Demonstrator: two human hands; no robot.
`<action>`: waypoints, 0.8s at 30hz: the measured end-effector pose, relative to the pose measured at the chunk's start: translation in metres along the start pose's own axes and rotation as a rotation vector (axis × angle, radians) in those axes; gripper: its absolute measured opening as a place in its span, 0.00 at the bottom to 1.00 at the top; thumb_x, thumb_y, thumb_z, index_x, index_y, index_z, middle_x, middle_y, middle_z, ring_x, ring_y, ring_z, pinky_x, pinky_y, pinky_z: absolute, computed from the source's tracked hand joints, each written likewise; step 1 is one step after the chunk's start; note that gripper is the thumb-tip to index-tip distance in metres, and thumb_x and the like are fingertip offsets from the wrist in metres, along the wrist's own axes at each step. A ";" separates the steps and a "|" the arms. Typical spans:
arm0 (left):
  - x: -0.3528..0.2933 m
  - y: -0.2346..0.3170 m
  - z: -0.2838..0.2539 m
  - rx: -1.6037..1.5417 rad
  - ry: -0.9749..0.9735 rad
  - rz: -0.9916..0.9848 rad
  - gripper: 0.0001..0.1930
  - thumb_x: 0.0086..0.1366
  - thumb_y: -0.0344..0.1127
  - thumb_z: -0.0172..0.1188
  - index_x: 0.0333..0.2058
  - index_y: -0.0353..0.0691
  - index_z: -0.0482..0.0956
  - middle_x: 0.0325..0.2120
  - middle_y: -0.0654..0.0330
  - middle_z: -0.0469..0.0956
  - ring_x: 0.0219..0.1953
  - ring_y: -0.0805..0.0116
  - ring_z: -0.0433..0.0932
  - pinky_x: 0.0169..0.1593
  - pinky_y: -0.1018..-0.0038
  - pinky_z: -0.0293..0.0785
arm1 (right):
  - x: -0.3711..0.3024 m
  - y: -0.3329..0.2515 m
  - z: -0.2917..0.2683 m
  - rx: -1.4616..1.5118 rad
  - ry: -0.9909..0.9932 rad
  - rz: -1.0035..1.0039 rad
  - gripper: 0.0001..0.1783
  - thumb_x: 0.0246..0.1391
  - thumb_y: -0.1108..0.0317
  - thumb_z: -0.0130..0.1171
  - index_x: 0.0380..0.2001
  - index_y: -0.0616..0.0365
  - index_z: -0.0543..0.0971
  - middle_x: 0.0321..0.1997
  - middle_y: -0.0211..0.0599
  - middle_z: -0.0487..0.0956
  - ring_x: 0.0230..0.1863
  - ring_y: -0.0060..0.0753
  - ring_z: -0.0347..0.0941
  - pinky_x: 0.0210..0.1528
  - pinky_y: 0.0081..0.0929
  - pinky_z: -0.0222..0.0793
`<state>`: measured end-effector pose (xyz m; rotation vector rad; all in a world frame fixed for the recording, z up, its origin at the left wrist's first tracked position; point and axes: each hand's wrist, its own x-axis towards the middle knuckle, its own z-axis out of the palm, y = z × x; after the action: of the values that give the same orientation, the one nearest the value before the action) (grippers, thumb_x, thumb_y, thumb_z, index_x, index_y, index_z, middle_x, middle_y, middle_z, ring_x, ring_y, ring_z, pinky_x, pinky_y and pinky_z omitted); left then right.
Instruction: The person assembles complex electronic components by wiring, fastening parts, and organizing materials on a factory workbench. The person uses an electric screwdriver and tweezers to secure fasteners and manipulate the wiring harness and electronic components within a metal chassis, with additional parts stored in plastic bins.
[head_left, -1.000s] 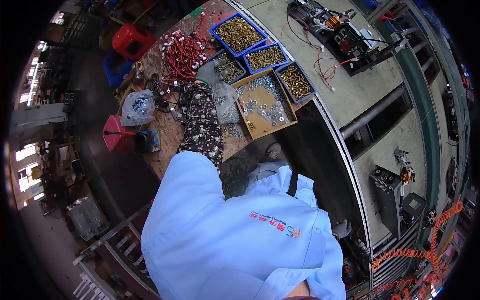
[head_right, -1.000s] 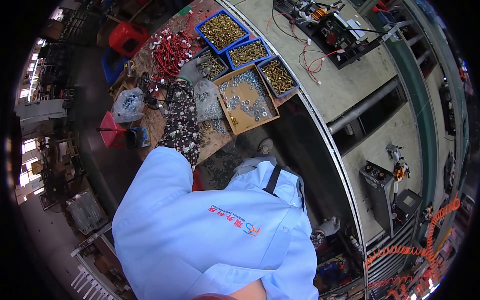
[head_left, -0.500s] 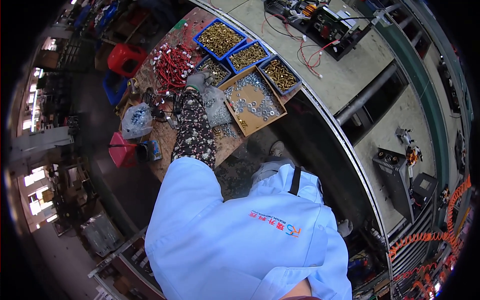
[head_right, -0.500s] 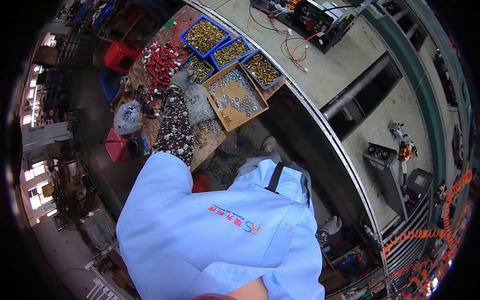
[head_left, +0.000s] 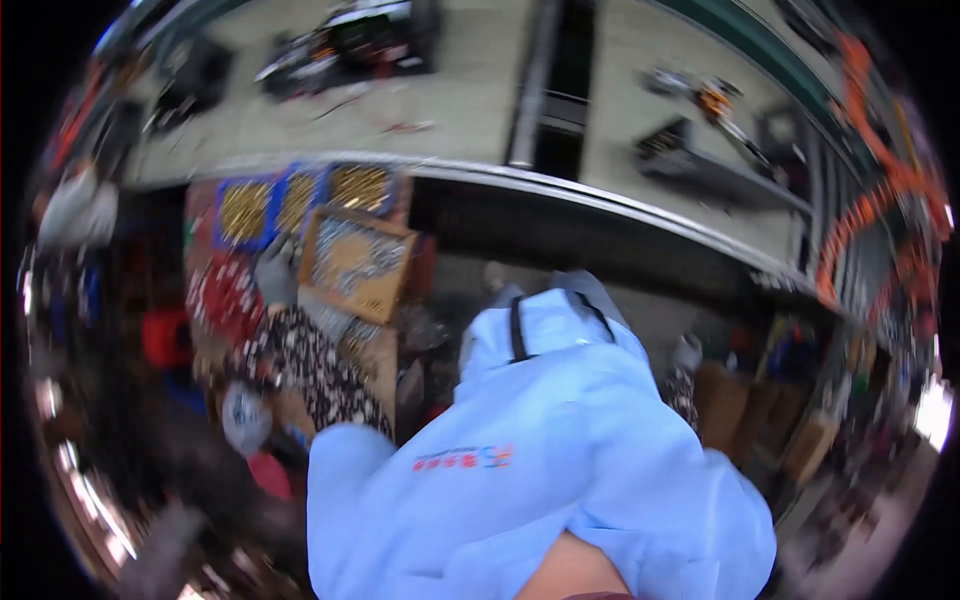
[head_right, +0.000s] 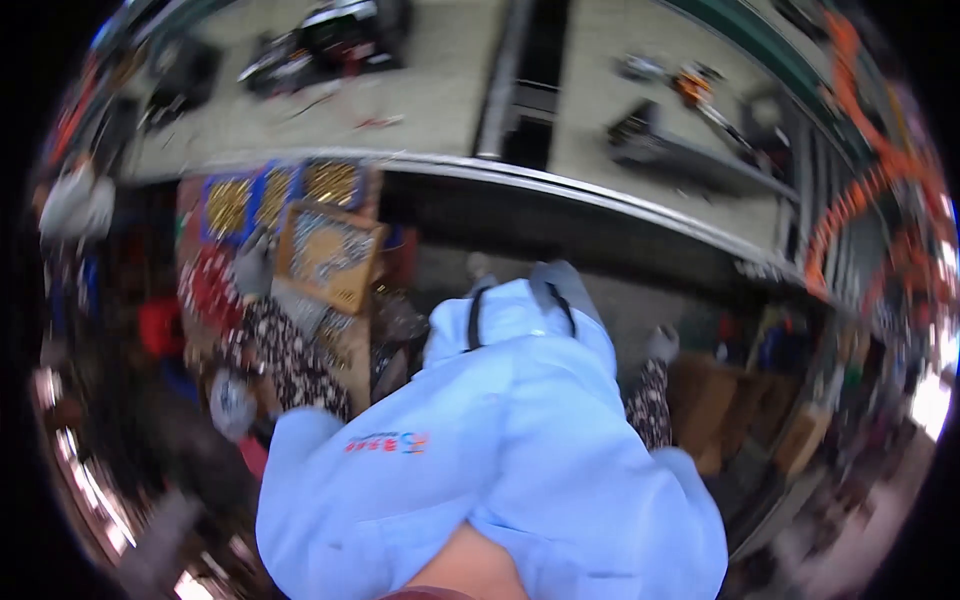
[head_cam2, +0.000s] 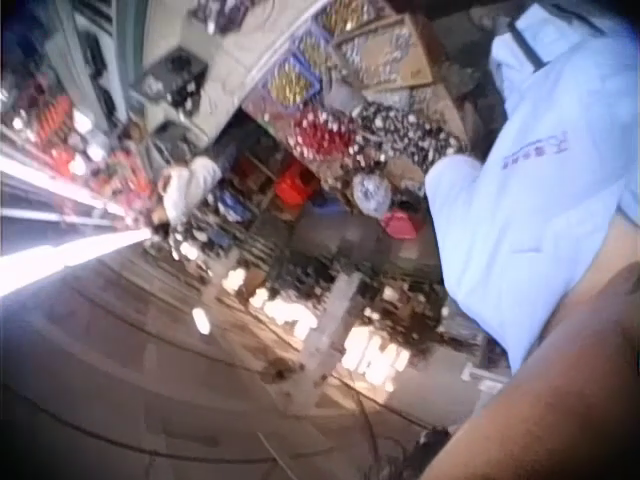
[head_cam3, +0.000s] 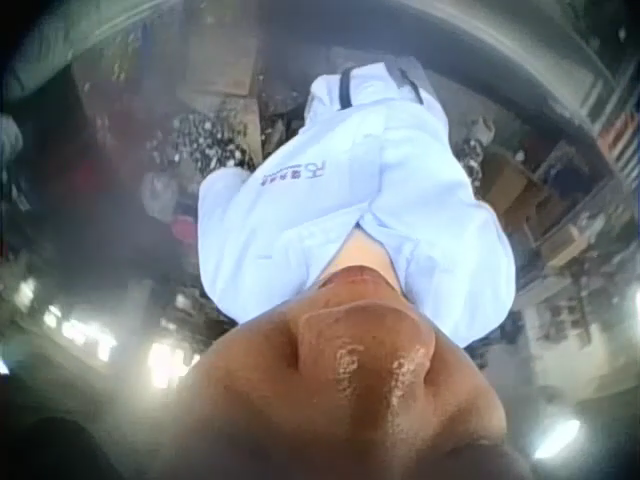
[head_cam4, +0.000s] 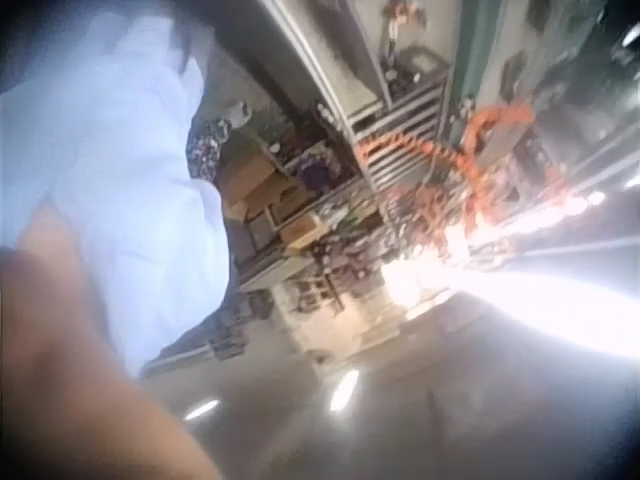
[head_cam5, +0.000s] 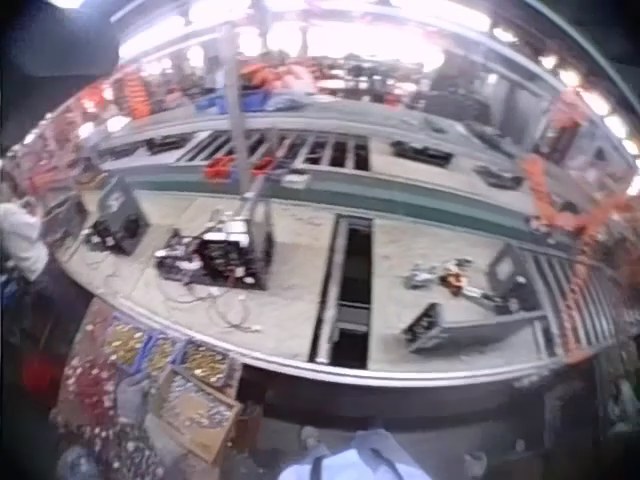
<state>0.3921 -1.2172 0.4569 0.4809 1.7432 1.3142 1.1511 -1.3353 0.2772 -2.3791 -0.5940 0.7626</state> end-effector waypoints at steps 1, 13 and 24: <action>0.002 0.002 0.036 0.029 -0.063 0.034 0.15 0.55 0.31 0.50 0.42 0.32 0.70 0.30 0.56 0.75 0.29 0.72 0.75 0.30 0.82 0.70 | 0.001 -0.002 -0.006 -0.157 0.081 0.009 0.16 0.39 0.67 0.55 0.35 0.59 0.72 0.35 0.38 0.75 0.38 0.31 0.70 0.42 0.23 0.64; -0.110 -0.123 0.494 0.787 -0.907 0.886 0.08 0.53 0.30 0.50 0.32 0.39 0.76 0.26 0.56 0.75 0.25 0.62 0.73 0.31 0.73 0.69 | 0.111 -0.150 -0.061 -0.534 0.199 -0.177 0.24 0.36 0.63 0.59 0.41 0.52 0.67 0.42 0.45 0.69 0.45 0.43 0.65 0.46 0.35 0.62; -0.121 -0.132 0.531 1.519 -0.784 1.179 0.16 0.49 0.35 0.49 0.40 0.53 0.72 0.37 0.66 0.73 0.36 0.64 0.72 0.38 0.71 0.69 | 0.261 -0.190 -0.154 -1.532 -0.201 -0.096 0.30 0.35 0.56 0.59 0.45 0.55 0.68 0.45 0.42 0.70 0.47 0.38 0.66 0.49 0.34 0.60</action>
<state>0.9171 -1.0508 0.3556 2.6755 1.3602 -0.0672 1.3972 -1.1077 0.4017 -3.5157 -1.8548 0.5235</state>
